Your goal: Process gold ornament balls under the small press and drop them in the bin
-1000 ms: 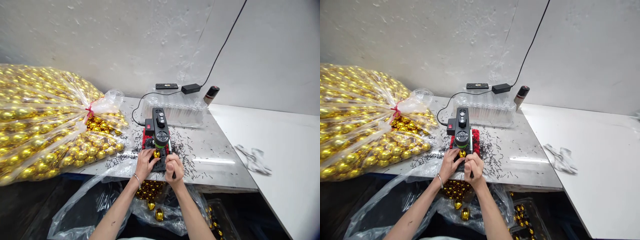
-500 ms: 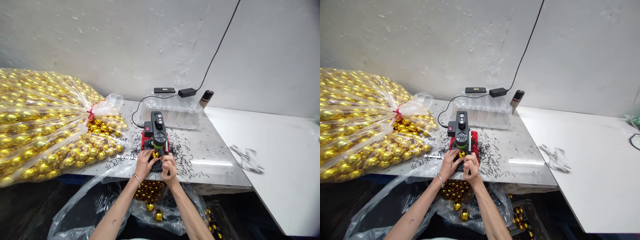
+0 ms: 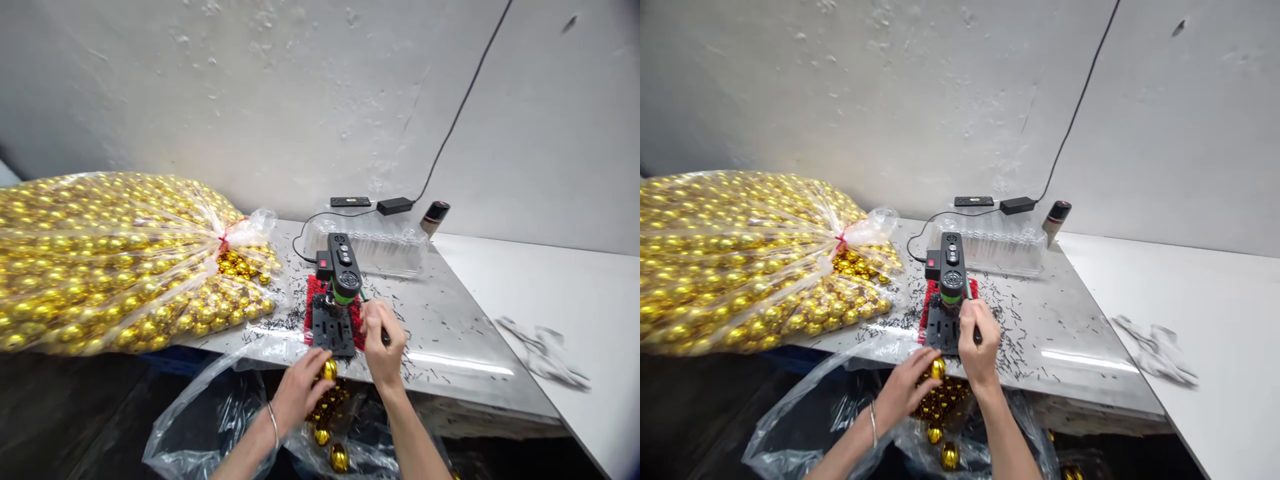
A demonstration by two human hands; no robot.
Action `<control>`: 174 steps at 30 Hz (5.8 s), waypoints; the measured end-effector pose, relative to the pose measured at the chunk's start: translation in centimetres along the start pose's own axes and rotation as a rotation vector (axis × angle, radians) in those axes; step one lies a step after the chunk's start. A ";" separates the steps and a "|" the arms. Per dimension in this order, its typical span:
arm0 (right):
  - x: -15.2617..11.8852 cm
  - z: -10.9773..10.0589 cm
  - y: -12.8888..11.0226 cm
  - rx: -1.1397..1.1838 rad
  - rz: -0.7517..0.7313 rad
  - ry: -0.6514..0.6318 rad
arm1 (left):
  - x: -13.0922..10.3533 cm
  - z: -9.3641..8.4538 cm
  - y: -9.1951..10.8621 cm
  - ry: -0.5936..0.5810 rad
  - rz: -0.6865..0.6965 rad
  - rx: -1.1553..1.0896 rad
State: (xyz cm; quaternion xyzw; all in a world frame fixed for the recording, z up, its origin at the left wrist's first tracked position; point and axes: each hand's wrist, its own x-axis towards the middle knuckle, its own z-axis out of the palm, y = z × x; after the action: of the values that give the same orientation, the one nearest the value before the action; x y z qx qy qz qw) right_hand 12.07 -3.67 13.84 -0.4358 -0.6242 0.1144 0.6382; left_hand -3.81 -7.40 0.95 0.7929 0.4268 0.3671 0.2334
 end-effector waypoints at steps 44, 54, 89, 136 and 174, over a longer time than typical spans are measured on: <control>-1.9 0.3 1.8 -0.019 -0.092 0.008 | 7.5 -8.0 -0.2 0.440 -1.116 -1.815; -1.7 0.2 1.6 -0.027 -0.102 -0.007 | 7.5 -5.0 1.1 0.413 -1.118 -1.648; -3.7 0.2 4.5 -0.042 -0.265 -0.081 | 9.9 -0.1 0.6 -0.066 -0.443 0.163; -1.4 0.1 1.5 -0.047 -0.148 -0.010 | 4.3 -3.6 2.1 0.135 -0.836 -1.026; -5.5 1.2 7.8 -0.081 -0.330 0.009 | 8.2 2.0 -2.5 0.143 -0.195 0.096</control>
State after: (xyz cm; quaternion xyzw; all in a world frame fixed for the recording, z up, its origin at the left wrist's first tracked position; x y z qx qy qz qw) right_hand 13.00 -2.38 4.34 -0.3530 -0.6887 -0.0191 0.6330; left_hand -0.47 0.72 1.15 0.7297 0.5344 0.3775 0.1988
